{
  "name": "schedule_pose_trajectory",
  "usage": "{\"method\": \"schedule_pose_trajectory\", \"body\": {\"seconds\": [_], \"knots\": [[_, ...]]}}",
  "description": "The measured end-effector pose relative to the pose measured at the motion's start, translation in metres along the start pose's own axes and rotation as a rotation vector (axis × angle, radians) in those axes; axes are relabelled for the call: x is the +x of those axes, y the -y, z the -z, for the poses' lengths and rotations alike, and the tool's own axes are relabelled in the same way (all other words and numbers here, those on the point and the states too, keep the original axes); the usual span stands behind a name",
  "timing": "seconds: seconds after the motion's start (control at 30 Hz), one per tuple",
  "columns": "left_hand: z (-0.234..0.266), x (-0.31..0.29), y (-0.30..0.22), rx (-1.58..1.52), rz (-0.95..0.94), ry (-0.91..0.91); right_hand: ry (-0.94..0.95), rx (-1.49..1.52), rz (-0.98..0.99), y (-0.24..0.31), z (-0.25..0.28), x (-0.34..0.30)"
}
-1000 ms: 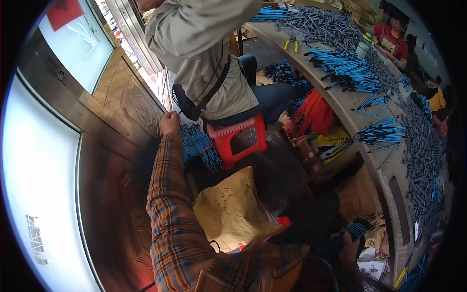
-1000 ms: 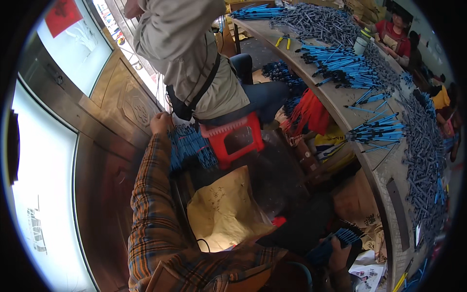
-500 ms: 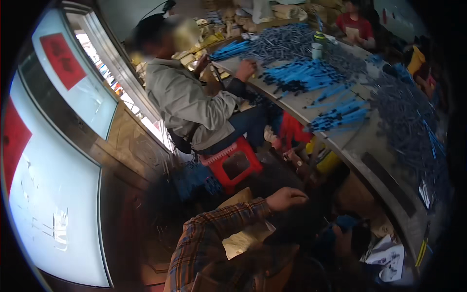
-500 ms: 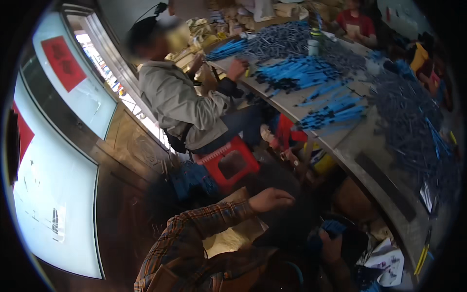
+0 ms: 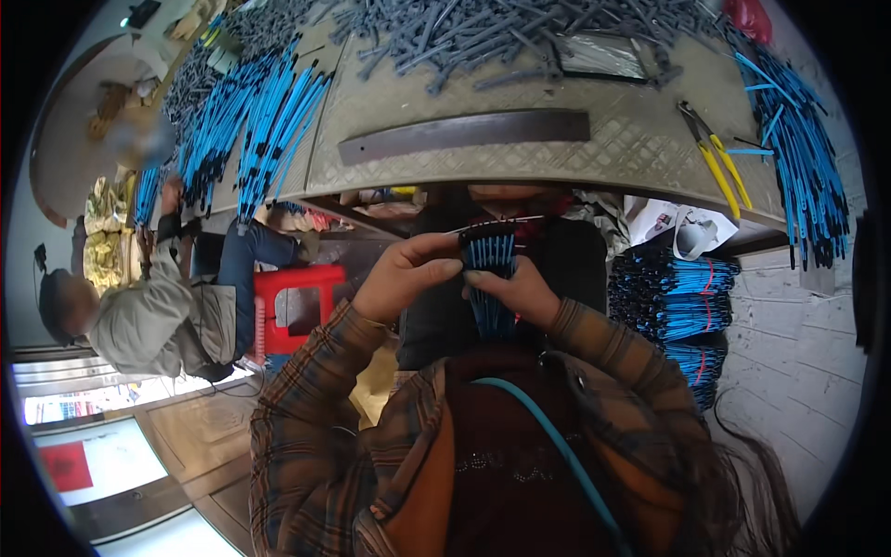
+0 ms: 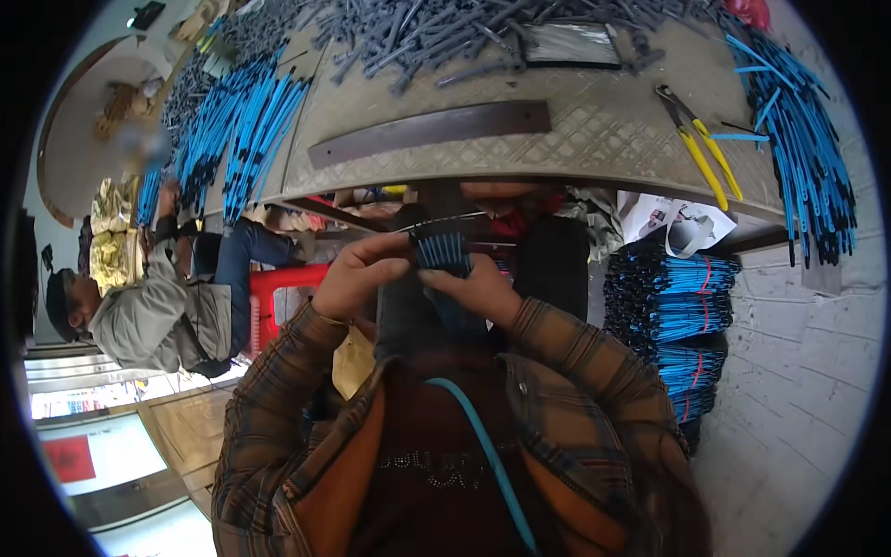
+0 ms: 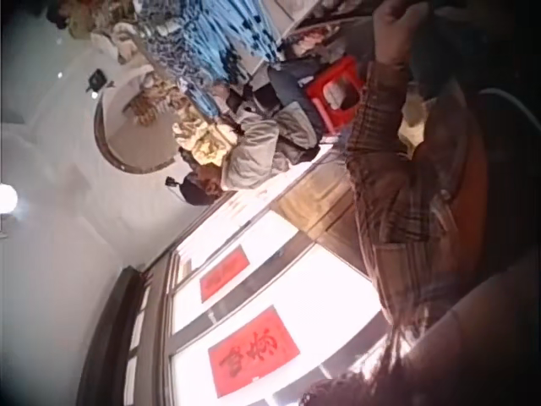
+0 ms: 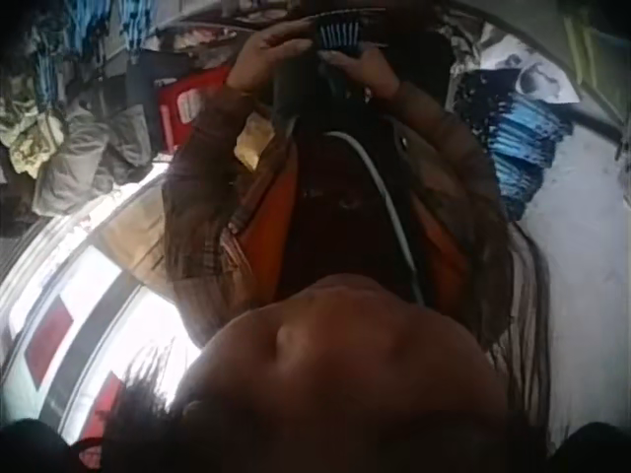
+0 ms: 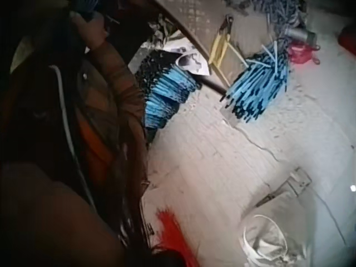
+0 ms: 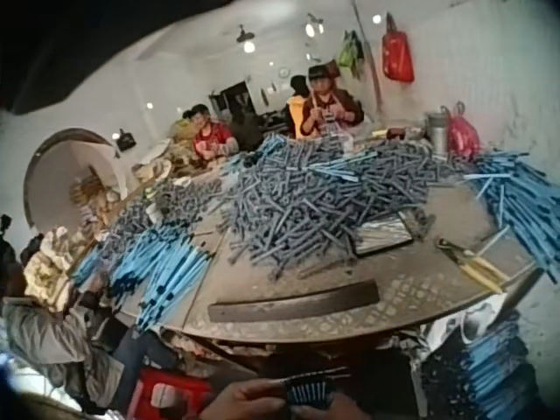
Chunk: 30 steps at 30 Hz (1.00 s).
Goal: The person assembles umbrella components by aligning plastic ribs on a metal jig, attaching them onto a plastic hub, trimming the wire with pliers, and fitting additional ribs onto the jig by hand.
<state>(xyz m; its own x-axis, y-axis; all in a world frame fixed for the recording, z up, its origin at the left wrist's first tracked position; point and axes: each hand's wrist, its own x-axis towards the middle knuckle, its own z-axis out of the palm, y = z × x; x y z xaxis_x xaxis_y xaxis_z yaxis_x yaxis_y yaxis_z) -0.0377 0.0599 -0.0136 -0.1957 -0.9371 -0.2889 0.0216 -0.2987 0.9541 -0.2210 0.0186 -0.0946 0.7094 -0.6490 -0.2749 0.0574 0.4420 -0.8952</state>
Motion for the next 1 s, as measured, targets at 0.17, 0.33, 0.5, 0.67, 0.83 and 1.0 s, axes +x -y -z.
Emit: {"method": "schedule_pose_trajectory", "body": {"seconds": [0.17, 0.33, 0.5, 0.67, 0.83, 1.0], "knots": [[-0.005, 0.008, -0.002, 0.028, -0.177, -0.263, -0.052, -0.026, -0.002, -0.008, -0.002, -0.003], [0.009, 0.000, 0.008, 0.238, -0.338, -0.278, -0.080, 0.047, 0.002, -0.009, -0.018, -0.002], [0.016, -0.006, 0.008, 0.146, -0.392, -0.290, -0.122, 0.020, -0.031, -0.013, -0.029, 0.011], [0.037, -0.004, 0.011, 0.069, -0.307, -0.338, -0.141, -0.135, -0.058, -0.017, -0.033, 0.022], [0.047, 0.003, 0.011, 0.161, -0.305, -0.239, -0.139, -0.118, -0.082, -0.012, -0.037, 0.025], [0.053, 0.011, 0.015, 0.184, -0.351, -0.158, -0.146, -0.041, -0.094, -0.009, -0.036, 0.023]]}}
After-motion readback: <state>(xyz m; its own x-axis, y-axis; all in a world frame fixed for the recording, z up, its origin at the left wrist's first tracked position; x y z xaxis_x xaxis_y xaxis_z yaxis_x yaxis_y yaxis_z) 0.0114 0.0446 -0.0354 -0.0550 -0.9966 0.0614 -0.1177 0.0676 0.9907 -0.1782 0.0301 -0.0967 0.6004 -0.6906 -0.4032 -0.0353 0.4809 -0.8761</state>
